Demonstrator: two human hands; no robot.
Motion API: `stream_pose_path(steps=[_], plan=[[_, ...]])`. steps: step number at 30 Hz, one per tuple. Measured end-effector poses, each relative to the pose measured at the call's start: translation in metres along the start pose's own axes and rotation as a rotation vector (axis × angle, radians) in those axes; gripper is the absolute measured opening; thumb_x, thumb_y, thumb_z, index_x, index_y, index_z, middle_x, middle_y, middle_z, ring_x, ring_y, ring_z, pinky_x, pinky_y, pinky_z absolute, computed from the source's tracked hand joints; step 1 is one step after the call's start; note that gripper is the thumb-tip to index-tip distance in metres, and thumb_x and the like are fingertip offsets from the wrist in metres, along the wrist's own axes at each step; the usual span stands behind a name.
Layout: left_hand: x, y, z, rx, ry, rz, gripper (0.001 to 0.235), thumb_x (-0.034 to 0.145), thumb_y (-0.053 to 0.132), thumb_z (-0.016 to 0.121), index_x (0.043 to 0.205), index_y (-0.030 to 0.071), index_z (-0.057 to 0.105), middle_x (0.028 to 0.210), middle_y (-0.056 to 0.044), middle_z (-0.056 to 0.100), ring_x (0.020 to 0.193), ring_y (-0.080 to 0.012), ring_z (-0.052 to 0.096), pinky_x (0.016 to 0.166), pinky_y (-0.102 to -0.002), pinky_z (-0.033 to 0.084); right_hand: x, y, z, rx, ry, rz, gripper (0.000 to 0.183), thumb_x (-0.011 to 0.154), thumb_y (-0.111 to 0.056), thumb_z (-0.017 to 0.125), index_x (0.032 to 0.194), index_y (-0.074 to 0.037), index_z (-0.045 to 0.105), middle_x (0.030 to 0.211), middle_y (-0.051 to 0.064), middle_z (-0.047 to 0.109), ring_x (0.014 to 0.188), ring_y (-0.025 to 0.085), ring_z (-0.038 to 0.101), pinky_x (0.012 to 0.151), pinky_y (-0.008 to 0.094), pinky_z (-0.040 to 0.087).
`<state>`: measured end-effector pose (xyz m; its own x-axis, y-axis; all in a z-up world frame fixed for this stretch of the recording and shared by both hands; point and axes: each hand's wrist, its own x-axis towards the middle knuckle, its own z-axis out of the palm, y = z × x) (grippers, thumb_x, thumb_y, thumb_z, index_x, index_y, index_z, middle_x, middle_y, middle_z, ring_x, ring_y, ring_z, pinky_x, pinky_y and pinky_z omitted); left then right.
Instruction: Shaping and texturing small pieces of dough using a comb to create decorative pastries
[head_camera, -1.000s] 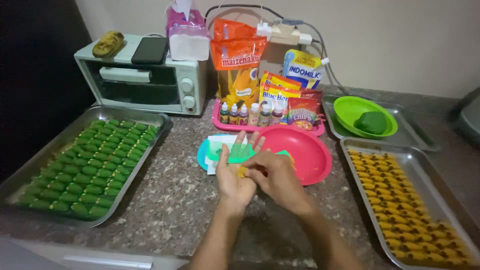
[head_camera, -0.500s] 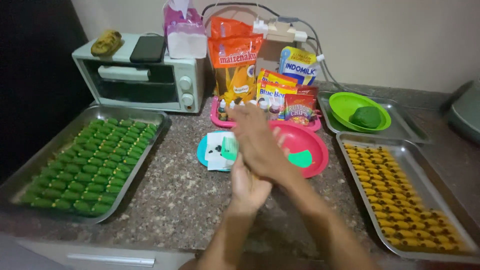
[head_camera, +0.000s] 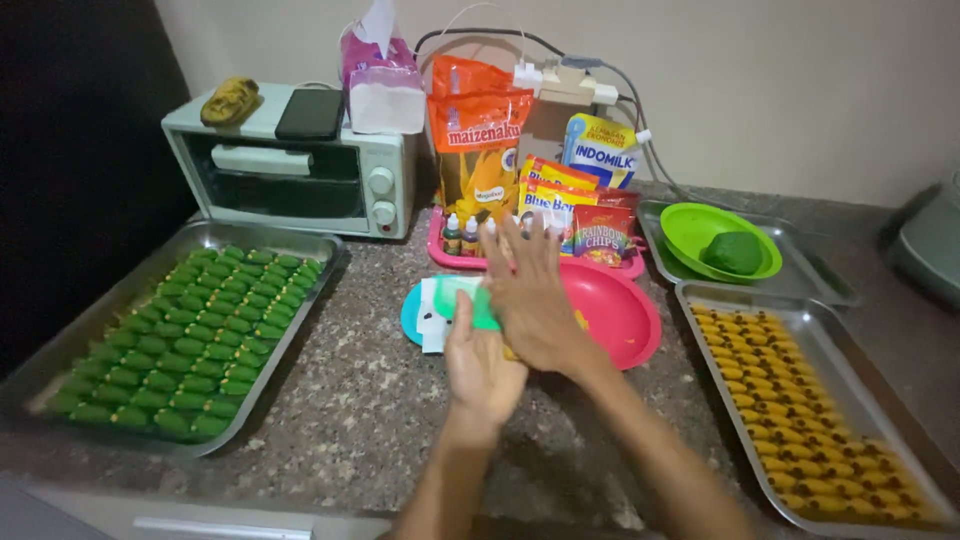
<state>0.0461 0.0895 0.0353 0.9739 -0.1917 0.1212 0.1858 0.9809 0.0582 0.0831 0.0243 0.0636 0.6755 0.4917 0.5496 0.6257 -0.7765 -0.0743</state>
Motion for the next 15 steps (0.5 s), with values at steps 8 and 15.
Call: stream_pose_path(steps=[8,15], plan=[[0.003,0.001,-0.016,-0.033,-0.402,-0.062,0.065,0.111,0.048,0.039,0.166,0.032,0.010,0.173,0.000,-0.004,0.156,-0.0321,-0.011,0.117,-0.067,-0.011,-0.013,-0.036,-0.024,0.255,-0.109,0.033,0.077,0.099,-0.056,-0.003,0.164,-0.016,0.004,0.171,0.017,-0.011,0.153,0.043,-0.023,0.117,0.062,-0.019],[-0.002,-0.005,0.006,-0.046,0.135,-0.074,0.067,0.099,0.061,0.047,0.143,0.010,0.059,0.137,-0.016,0.065,0.125,-0.0339,0.062,0.108,-0.049,0.048,0.013,-0.012,-0.027,0.368,-0.091,0.133,0.070,0.105,-0.048,-0.002,0.166,-0.017,0.011,0.169,0.019,0.010,0.154,0.045,-0.015,0.120,0.061,-0.011]])
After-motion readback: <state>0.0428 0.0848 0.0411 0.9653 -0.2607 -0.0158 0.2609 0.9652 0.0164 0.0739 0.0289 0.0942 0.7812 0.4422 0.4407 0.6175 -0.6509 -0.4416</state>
